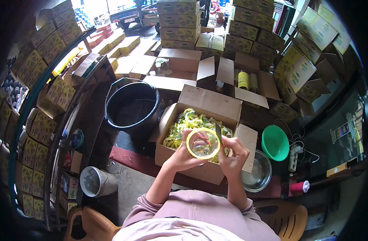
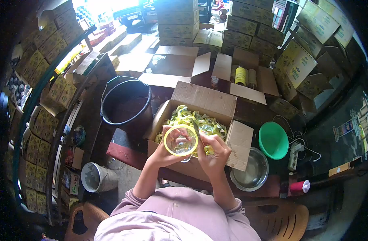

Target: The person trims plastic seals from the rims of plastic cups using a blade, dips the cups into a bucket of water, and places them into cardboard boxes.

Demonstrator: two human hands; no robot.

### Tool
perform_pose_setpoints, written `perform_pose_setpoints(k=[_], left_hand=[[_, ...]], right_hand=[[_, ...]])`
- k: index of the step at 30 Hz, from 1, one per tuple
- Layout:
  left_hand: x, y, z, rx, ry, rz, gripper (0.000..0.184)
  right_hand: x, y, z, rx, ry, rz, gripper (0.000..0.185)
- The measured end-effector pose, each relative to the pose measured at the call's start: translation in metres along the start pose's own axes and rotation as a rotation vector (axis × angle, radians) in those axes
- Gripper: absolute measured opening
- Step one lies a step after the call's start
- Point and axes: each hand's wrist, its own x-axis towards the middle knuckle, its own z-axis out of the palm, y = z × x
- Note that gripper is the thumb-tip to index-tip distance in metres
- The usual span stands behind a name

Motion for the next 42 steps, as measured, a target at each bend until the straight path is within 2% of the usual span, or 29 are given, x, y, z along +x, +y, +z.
perform_pose_setpoints(k=[2, 3, 5, 6, 7, 10, 13, 26, 29, 32, 38, 42], left_hand=[[0.005, 0.003, 0.009, -0.053, 0.050, 0.055, 0.082], [0.004, 0.002, 0.010, -0.025, 0.062, -0.017, 0.080], [0.006, 0.003, 0.016, 0.035, 0.088, -0.015, 0.071], [0.007, 0.004, 0.023, -0.065, 0.143, -0.031, 0.064], [0.008, 0.006, 0.029, -0.099, 0.176, -0.045, 0.066], [0.013, 0.004, 0.041, 0.064, 0.201, 0.068, 0.073], [0.011, 0.004, 0.051, 0.021, 0.247, 0.008, 0.071], [0.011, 0.005, 0.058, 0.086, 0.266, 0.037, 0.072], [0.008, 0.009, 0.052, 0.177, 0.224, -0.021, 0.070], [0.008, 0.013, 0.052, 0.198, 0.181, 0.024, 0.069], [0.008, 0.014, 0.042, 0.160, 0.196, -0.046, 0.068], [0.009, 0.012, 0.034, 0.152, 0.109, -0.063, 0.068]], right_hand=[[0.000, 0.000, -0.008, -0.039, 0.017, 0.017, 0.022], [-0.001, 0.000, -0.011, -0.057, 0.024, 0.026, 0.022], [0.001, 0.002, -0.014, -0.119, 0.058, -0.028, 0.018], [0.001, 0.002, -0.015, -0.134, 0.067, -0.050, 0.018], [0.000, 0.003, -0.017, -0.149, 0.074, -0.069, 0.019], [0.002, 0.003, -0.020, -0.111, 0.075, -0.079, 0.019], [0.001, 0.005, -0.025, -0.093, 0.079, -0.075, 0.019], [-0.002, 0.008, -0.035, -0.132, 0.076, -0.129, 0.020], [0.000, 0.007, -0.033, -0.152, 0.084, -0.156, 0.019], [0.005, 0.006, -0.032, -0.119, 0.065, -0.149, 0.019], [0.006, 0.011, -0.031, -0.061, 0.004, -0.118, 0.020], [0.010, 0.012, -0.025, -0.069, 0.018, -0.126, 0.020]])
